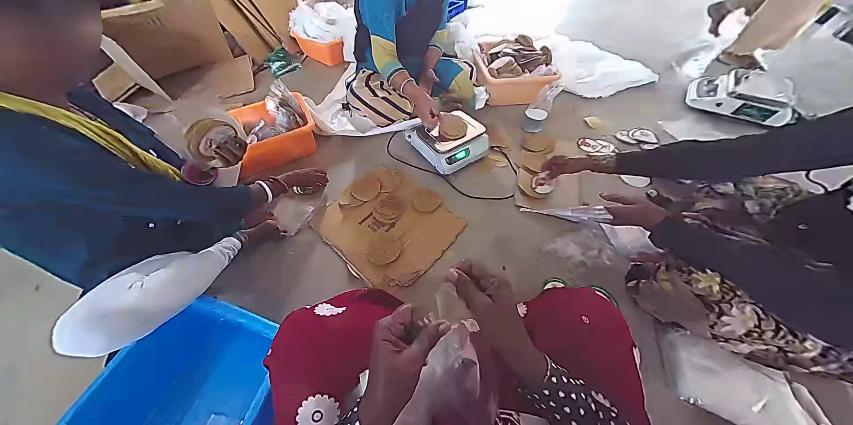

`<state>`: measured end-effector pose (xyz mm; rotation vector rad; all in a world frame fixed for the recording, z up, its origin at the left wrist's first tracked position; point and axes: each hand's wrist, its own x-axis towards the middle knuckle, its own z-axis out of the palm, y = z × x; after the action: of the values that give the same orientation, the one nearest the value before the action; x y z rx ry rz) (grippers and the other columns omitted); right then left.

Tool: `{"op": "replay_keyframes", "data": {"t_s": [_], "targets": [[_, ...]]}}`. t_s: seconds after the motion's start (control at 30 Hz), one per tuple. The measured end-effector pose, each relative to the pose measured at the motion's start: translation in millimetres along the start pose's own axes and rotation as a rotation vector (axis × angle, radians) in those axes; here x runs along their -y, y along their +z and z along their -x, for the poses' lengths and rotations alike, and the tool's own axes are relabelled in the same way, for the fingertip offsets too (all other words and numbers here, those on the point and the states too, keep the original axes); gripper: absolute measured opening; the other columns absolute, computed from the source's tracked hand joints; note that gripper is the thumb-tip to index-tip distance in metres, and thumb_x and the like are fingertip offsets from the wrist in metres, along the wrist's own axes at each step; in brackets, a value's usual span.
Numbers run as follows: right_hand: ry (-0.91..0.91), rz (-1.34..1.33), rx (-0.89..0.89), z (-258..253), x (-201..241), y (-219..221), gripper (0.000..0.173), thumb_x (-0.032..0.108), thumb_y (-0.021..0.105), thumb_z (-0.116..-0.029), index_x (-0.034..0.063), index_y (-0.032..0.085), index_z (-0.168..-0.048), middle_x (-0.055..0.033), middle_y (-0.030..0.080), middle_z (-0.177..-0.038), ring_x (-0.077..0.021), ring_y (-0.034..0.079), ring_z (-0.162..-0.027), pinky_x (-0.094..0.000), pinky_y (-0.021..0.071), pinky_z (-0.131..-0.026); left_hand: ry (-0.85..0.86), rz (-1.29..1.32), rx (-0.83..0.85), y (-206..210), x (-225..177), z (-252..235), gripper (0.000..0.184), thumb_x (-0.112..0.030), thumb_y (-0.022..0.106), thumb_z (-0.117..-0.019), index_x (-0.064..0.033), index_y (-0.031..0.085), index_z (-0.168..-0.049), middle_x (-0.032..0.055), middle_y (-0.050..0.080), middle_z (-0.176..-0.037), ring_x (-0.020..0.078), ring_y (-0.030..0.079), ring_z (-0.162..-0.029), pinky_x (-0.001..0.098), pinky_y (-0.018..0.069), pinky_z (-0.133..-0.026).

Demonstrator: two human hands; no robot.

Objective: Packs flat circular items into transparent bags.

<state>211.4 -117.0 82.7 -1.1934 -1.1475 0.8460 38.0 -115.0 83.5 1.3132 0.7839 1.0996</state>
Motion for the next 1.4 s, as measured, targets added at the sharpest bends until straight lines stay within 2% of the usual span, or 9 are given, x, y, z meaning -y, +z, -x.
{"op": "replay_keyframes", "data": {"t_s": [0.1,0.23,0.37,0.5,0.63,0.77,0.93,1.17,1.4], "targets": [[-0.195,0.148,0.033,-5.9,-6.1,0.9,0.019,0.020,0.064,-0.1006,0.0037,0.069,-0.091,0.0073,0.058,-0.070,0.0064,0.048,-0.059,-0.0116,0.0404,-0.054,0.083,-0.080,-0.041,5.8,2.6,1.4,0.029,-0.023,0.073,-0.0930,-0.0141,0.060,-0.068,-0.0105,0.052,-0.057,-0.0033,0.047,-0.047,0.0145,0.0426,-0.046],[-0.282,0.279,0.031,-15.0,-7.2,-2.4,0.027,0.027,0.064,-0.1011,0.0034,0.069,-0.090,0.0036,0.062,-0.071,0.0051,0.052,-0.061,-0.0121,0.0433,-0.057,-0.056,-0.215,0.107,-5.7,-22.7,-0.2,0.013,-0.014,0.065,-0.0965,-0.0027,0.070,-0.099,-0.0021,0.067,-0.077,0.0024,0.060,-0.059,0.0185,0.0528,-0.055],[-0.359,0.290,0.019,-22.8,-8.3,0.2,0.026,0.026,0.062,-0.1023,0.0023,0.070,-0.093,0.0011,0.065,-0.076,0.0036,0.055,-0.066,-0.0132,0.0464,-0.061,-0.148,0.014,0.082,-10.9,-36.1,-4.6,0.006,-0.006,0.076,-0.0863,-0.0053,0.071,-0.083,0.0001,0.068,-0.069,0.0029,0.059,-0.053,0.0183,0.0507,-0.049],[-0.374,0.442,-0.111,-24.1,5.8,-6.7,0.040,0.039,0.057,-0.1034,0.0031,0.070,-0.115,-0.0092,0.072,-0.110,-0.0166,0.067,-0.105,-0.0369,0.0561,-0.090,0.015,-0.045,-0.144,1.0,-26.6,-8.3,0.020,-0.005,0.084,-0.0759,-0.0084,0.065,-0.072,-0.0020,0.065,-0.063,0.0022,0.057,-0.052,0.0175,0.0496,-0.050],[-0.292,0.462,-0.085,-2.4,23.6,-5.5,0.048,0.050,0.058,-0.1000,0.0048,0.068,-0.111,-0.0003,0.067,-0.090,-0.0062,0.063,-0.080,-0.0252,0.0547,-0.069,0.272,-0.329,-0.264,6.8,-7.8,-13.1,0.021,-0.014,0.084,-0.0797,-0.0075,0.065,-0.073,-0.0021,0.066,-0.066,0.0019,0.059,-0.054,0.0170,0.0510,-0.051],[-0.126,0.493,-0.011,-1.8,12.8,8.2,0.021,0.020,0.063,-0.0938,0.0051,0.070,-0.108,-0.0006,0.067,-0.078,-0.0079,0.060,-0.063,-0.0264,0.0521,-0.057,0.343,-0.491,-0.264,22.5,15.5,-9.9,0.023,-0.020,0.077,-0.0844,-0.0086,0.061,-0.072,-0.0045,0.058,-0.067,-0.0004,0.055,-0.060,0.0158,0.0497,-0.057],[-0.202,0.597,-0.035,-1.3,-3.8,-4.3,0.012,0.009,0.064,-0.0908,0.0042,0.073,-0.097,-0.0055,0.070,-0.082,-0.0122,0.066,-0.069,-0.0280,0.0566,-0.063,-0.164,0.002,-0.298,21.5,8.3,-15.4,0.018,0.003,0.068,-0.0901,-0.0041,0.056,-0.080,0.0002,0.063,-0.066,0.0105,0.065,-0.056,0.0289,0.0618,-0.056],[-0.427,0.569,-0.069,29.3,5.5,6.9,0.010,0.007,0.063,-0.0944,0.0052,0.069,-0.102,-0.0088,0.071,-0.102,-0.0122,0.069,-0.096,-0.0233,0.0582,-0.086,0.189,-0.551,-0.239,30.7,35.2,-24.0,0.017,-0.007,0.064,-0.0855,0.0012,0.064,-0.100,0.0012,0.058,-0.067,0.0065,0.053,-0.054,0.0256,0.0495,-0.052],[0.078,0.008,0.061,57.1,20.8,3.7,0.052,0.012,0.052,-0.1019,-0.0133,0.040,-0.146,-0.0198,0.057,-0.143,-0.0168,0.061,-0.127,-0.0322,0.0529,-0.106,0.205,-0.771,-0.233,41.9,33.5,-19.0,0.019,-0.010,0.060,-0.0905,-0.0001,0.068,-0.104,0.0034,0.057,-0.061,0.0155,0.054,-0.049,0.0342,0.0494,-0.049]]}}
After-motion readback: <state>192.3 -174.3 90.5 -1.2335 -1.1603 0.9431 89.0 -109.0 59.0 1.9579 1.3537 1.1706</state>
